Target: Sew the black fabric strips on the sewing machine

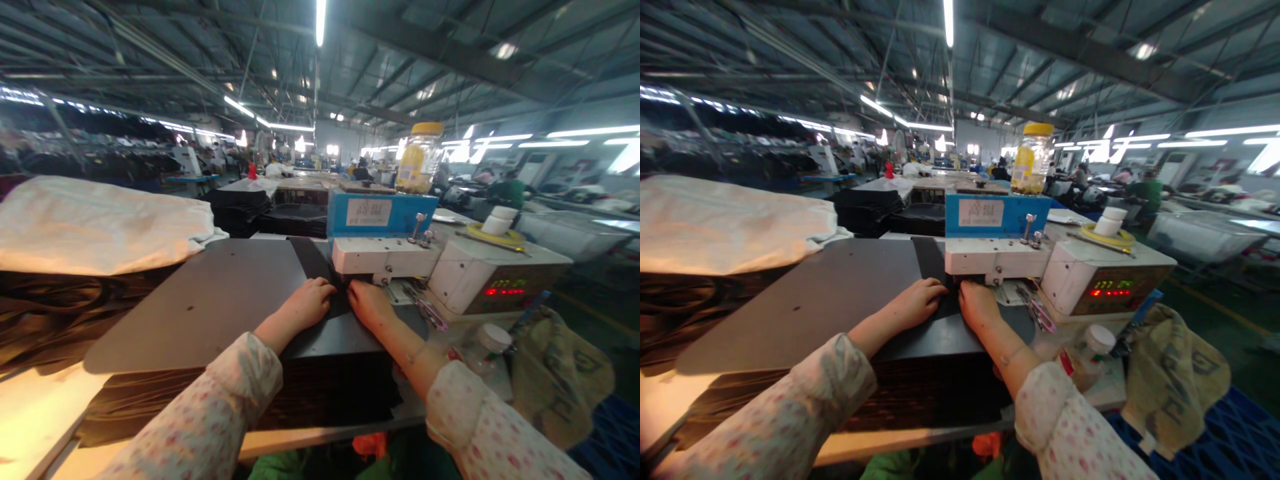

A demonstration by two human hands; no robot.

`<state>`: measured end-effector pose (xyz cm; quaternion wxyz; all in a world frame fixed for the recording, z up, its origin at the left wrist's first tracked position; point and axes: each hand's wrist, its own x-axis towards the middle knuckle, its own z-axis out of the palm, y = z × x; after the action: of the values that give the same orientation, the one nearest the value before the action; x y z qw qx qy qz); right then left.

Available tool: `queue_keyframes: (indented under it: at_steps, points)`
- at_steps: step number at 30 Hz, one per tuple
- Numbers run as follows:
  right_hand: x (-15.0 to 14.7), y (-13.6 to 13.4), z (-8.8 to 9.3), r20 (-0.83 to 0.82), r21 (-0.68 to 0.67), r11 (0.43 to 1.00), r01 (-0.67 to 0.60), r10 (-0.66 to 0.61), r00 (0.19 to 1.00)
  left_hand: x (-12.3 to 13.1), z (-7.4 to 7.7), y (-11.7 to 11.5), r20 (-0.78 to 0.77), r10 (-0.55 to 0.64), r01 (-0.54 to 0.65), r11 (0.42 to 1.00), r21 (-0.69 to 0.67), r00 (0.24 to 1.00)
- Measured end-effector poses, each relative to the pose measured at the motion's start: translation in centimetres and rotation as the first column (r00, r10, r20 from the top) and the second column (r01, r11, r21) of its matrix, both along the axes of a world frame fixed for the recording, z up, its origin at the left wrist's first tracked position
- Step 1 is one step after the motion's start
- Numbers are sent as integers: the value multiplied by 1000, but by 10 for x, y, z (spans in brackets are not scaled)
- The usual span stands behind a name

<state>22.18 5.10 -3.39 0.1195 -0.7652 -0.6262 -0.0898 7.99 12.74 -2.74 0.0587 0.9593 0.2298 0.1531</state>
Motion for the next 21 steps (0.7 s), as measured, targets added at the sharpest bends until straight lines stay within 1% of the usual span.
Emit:
queue_keyframes:
  at_steps: [9,12,14,16,18,20,21]
  points:
    - [-5,-2,4,16,2,1000,-2,2,1000,3,0,12,-12,88,-87,994,64,996]
    - [-4,-2,3,11,7,1000,-10,10,1000,6,-1,20,-38,134,-130,987,91,990]
    - [-2,-2,2,-19,21,999,-29,29,999,7,-1,27,-58,185,-179,980,91,981]
    - [1,-2,1,-92,48,997,-61,65,994,7,-1,37,-72,237,-231,970,81,969]
    - [4,-6,2,-212,85,992,-98,114,971,5,0,45,-75,276,-271,960,74,958]
    - [3,-17,4,-374,134,983,-127,169,912,-1,1,51,-69,294,-289,955,73,953]
    - [2,-25,5,-466,157,978,-139,197,862,-5,3,51,-69,298,-293,953,74,952]
